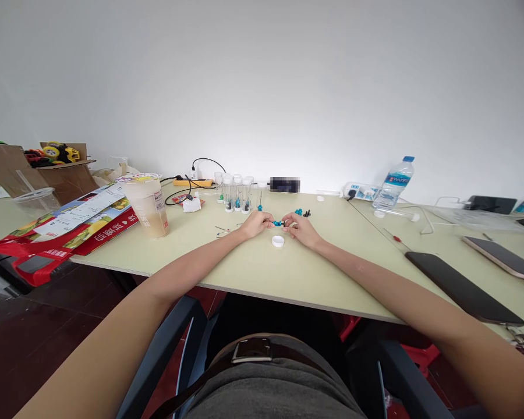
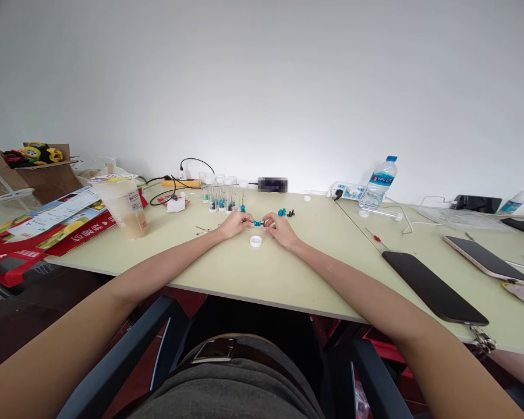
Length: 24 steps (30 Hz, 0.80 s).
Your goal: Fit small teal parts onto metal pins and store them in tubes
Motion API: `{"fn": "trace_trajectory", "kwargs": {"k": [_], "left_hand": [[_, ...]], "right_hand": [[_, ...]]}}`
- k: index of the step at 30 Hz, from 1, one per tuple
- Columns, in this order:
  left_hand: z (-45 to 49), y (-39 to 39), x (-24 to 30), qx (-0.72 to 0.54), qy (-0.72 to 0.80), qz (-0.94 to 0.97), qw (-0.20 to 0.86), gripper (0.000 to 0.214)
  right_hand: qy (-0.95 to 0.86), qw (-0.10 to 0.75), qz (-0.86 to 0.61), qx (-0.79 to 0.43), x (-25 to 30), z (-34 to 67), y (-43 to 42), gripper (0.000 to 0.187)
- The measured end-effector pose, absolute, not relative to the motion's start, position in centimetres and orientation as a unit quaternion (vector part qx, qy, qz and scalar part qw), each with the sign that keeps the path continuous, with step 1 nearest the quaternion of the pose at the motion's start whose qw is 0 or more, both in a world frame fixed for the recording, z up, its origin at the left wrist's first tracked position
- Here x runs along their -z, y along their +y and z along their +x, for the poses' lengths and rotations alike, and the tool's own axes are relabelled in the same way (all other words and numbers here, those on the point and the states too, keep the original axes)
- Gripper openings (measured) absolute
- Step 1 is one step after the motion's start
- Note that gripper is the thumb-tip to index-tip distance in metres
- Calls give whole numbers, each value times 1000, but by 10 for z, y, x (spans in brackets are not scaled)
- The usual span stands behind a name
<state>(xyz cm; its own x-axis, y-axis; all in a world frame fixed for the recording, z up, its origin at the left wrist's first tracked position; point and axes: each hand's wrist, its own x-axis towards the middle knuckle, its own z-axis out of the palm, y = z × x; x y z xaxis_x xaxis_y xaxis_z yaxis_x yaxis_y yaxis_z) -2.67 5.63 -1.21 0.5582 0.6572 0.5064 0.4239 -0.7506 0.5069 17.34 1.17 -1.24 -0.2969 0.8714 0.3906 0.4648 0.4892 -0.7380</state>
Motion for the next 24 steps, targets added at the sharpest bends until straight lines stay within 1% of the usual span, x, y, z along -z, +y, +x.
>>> {"fn": "trace_trajectory", "kwargs": {"k": [2,4,7,12,17,21,24], "left_hand": [[-27,56,12,-351,307,868,169,12],[-27,57,13,-350,305,869,169,12],[-27,57,13,-349,308,870,164,12],[-26,58,13,-352,307,868,167,13],[-27,57,13,-346,308,869,174,14],[-26,57,12,-346,306,871,169,14],[-26,57,12,-350,307,869,169,14]], "right_hand": [[-771,391,-436,-252,12,174,12,22],[-772,383,-440,-251,12,174,13,20],[-772,374,-452,-247,12,174,13,23],[-775,394,-438,-228,12,174,11,33],[-785,384,-440,-207,13,174,14,21],[-791,361,-458,-187,13,175,16,25],[-785,368,-456,-204,14,175,15,25]]}}
